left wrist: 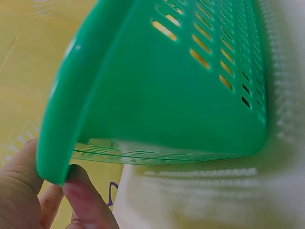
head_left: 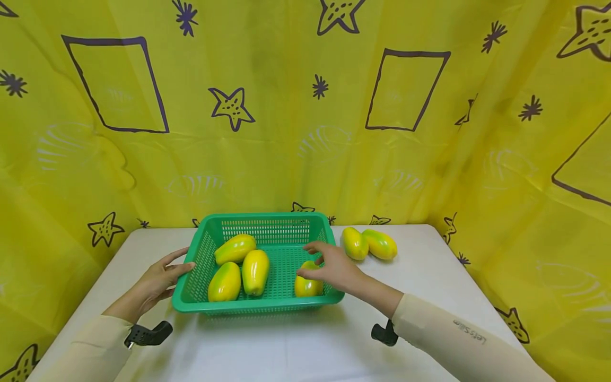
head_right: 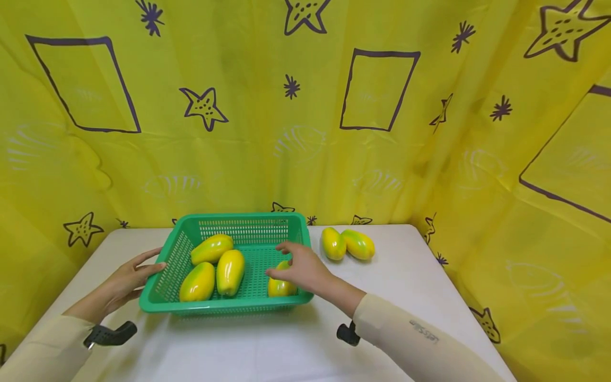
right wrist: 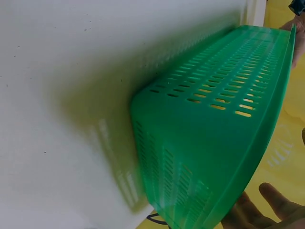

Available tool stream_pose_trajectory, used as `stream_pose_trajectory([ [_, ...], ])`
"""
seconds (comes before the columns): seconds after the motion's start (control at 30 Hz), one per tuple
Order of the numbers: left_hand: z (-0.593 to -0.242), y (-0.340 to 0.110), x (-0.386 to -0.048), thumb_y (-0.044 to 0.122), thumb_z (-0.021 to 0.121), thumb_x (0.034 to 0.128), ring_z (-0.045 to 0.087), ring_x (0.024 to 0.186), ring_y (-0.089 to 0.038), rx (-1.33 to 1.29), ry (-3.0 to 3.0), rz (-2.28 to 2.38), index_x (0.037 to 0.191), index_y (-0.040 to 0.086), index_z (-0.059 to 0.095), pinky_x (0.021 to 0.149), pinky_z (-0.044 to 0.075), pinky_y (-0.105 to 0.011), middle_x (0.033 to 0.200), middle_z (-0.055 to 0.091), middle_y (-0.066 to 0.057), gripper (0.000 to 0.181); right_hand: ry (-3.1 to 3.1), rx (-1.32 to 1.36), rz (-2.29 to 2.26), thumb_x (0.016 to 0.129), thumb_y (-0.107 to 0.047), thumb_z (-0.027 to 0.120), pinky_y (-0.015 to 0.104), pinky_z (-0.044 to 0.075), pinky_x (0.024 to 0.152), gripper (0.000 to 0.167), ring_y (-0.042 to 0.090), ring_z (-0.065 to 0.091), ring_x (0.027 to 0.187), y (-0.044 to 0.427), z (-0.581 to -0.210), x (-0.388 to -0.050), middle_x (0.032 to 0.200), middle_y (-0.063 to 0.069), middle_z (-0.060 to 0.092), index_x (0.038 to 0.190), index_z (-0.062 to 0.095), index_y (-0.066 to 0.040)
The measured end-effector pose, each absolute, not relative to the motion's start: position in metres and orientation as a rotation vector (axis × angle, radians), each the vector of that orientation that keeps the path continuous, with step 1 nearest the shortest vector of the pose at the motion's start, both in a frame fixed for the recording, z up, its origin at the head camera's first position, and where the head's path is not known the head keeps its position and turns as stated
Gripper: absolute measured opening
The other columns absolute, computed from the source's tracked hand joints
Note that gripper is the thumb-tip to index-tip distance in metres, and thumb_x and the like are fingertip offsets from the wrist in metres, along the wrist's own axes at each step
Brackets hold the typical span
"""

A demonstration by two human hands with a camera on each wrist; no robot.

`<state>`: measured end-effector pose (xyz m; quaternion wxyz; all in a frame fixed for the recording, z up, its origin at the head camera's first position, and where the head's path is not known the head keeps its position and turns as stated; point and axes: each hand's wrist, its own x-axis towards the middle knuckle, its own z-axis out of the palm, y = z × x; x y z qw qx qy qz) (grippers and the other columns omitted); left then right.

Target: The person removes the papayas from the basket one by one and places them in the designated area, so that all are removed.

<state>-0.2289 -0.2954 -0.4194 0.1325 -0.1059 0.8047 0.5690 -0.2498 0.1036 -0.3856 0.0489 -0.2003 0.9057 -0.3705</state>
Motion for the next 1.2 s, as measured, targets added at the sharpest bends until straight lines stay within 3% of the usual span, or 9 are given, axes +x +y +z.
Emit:
stream_pose_trajectory([
  [0.17,-0.42,-0.296,-0.229,0.04,0.061,0.0969,0.064,0.089,-0.011,-0.3,2.344,1.639,0.158,0.01,0.013,0.079,0.058,-0.034,0.138,0.046,-0.032,0.084,2.753,-0.66,-1.006,0.079,-0.045,0.078,0.04,0.052,0.089,0.069,0.028,0.061,0.11,0.096,-0.39,-0.249,0.134,0.009,0.06,0.135,0.058,-0.008],
  [0.27,-0.42,-0.295,-0.228,0.04,0.061,0.0969,0.064,0.09,-0.012,-0.311,2.347,1.635,0.158,0.011,0.014,0.08,0.058,-0.035,0.139,0.045,-0.032,0.083,2.76,-0.677,-0.939,0.078,-0.045,0.079,0.046,0.046,0.102,0.073,0.031,0.056,0.122,0.092,-0.392,-0.248,0.137,0.012,0.058,0.136,0.057,-0.006],
  [0.37,-0.42,-0.295,-0.229,0.04,0.06,0.0973,0.064,0.09,-0.012,-0.305,2.353,1.63,0.158,0.01,0.014,0.081,0.058,-0.036,0.139,0.045,-0.033,0.082,2.78,-0.667,-0.888,0.077,-0.044,0.08,0.048,0.041,0.107,0.074,0.031,0.051,0.127,0.09,-0.393,-0.246,0.137,0.012,0.058,0.136,0.056,-0.006],
  [0.67,-0.421,-0.295,-0.229,0.039,0.06,0.0978,0.064,0.088,-0.01,-0.3,2.355,1.635,0.158,0.01,0.014,0.078,0.057,-0.032,0.135,0.051,-0.029,0.081,2.829,-0.637,-0.903,0.075,-0.035,0.084,0.044,0.048,0.093,0.072,0.024,0.054,0.104,0.083,-0.399,-0.245,0.126,0.017,0.059,0.132,0.058,0.0],
  [1.2,-0.42,-0.295,-0.229,0.04,0.058,0.0987,0.064,0.09,-0.011,-0.293,2.355,1.632,0.159,0.01,0.012,0.078,0.057,-0.033,0.141,0.044,-0.033,0.081,2.857,-0.564,-0.939,0.076,-0.022,0.085,0.048,0.047,0.099,0.066,0.034,0.056,0.117,0.078,-0.408,-0.251,0.127,0.02,0.061,0.129,0.059,0.005],
])
